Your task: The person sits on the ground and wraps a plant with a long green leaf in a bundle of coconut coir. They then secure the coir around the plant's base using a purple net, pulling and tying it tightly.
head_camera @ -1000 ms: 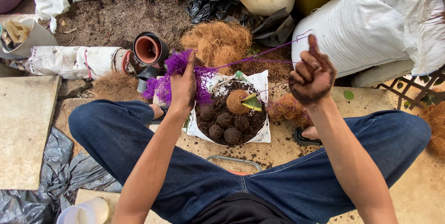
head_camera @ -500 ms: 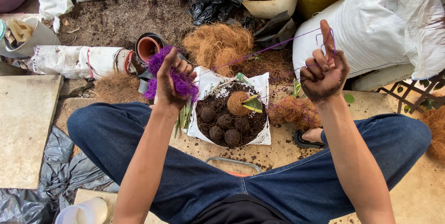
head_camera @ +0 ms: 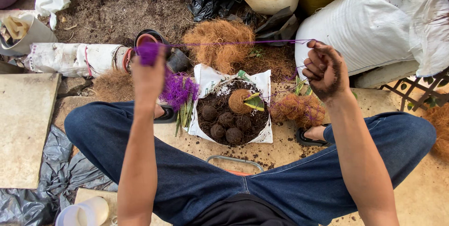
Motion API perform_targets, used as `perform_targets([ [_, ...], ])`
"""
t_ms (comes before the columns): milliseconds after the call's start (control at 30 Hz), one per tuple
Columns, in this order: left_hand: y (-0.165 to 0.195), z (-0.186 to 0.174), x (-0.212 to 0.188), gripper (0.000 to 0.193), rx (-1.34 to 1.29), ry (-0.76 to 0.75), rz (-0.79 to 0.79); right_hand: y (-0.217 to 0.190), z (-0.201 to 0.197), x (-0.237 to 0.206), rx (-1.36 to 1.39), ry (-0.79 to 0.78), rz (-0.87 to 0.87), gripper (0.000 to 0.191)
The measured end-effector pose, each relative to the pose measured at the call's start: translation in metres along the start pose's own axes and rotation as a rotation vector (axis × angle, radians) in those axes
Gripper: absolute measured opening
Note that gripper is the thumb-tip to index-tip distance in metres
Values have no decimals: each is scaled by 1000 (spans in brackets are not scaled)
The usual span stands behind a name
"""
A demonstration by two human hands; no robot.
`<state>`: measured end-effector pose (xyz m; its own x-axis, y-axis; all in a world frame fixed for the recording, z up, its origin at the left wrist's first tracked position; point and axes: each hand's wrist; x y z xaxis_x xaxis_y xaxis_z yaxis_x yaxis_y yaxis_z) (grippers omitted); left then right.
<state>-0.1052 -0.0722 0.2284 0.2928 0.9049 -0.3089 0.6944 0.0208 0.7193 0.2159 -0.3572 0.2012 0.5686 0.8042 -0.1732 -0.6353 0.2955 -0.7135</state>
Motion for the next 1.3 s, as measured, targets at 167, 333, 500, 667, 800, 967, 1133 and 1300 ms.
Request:
perform_targets([
  [167, -14, -36, 17, 24, -986, 113, -191, -1, 7, -3, -132, 20, -25, 24],
  [333, -19, -22, 18, 44, -573, 13, -30, -2, 16, -4, -252, -61, -132, 24],
  [500, -17, 2, 18, 62, 244, -176, 325, 8, 26, -6, -645, -52, -182, 26],
  [667, -25, 16, 27, 37, 738, -219, 297, 16, 31, -10, -888, -75, -184, 28],
  [800, -26, 17, 32, 42, 953, 248, 172, 28, 34, -11, -935, -95, -187, 26],
  [967, -7, 15, 20, 66, 879, 412, 263, 49, 41, -12, -1145, -136, -107, 27],
  [1133, 4, 86, -32, 60, 86, -425, 737, 66, 54, -13, -1260, -287, -81, 27],
  [1300, 0, 140, -39, 46, -57, -757, 524, 63, 55, -15, -1211, -296, -173, 25],
])
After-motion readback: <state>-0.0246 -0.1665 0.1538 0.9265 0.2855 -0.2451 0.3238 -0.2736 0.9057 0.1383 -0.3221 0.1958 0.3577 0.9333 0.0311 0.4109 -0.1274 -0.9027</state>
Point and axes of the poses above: each hand's wrist, its own x-axis towards the middle knuckle, its own z-axis out of the palm, y = z × x, and after that the axes turned 6 degrees about x, right-handed
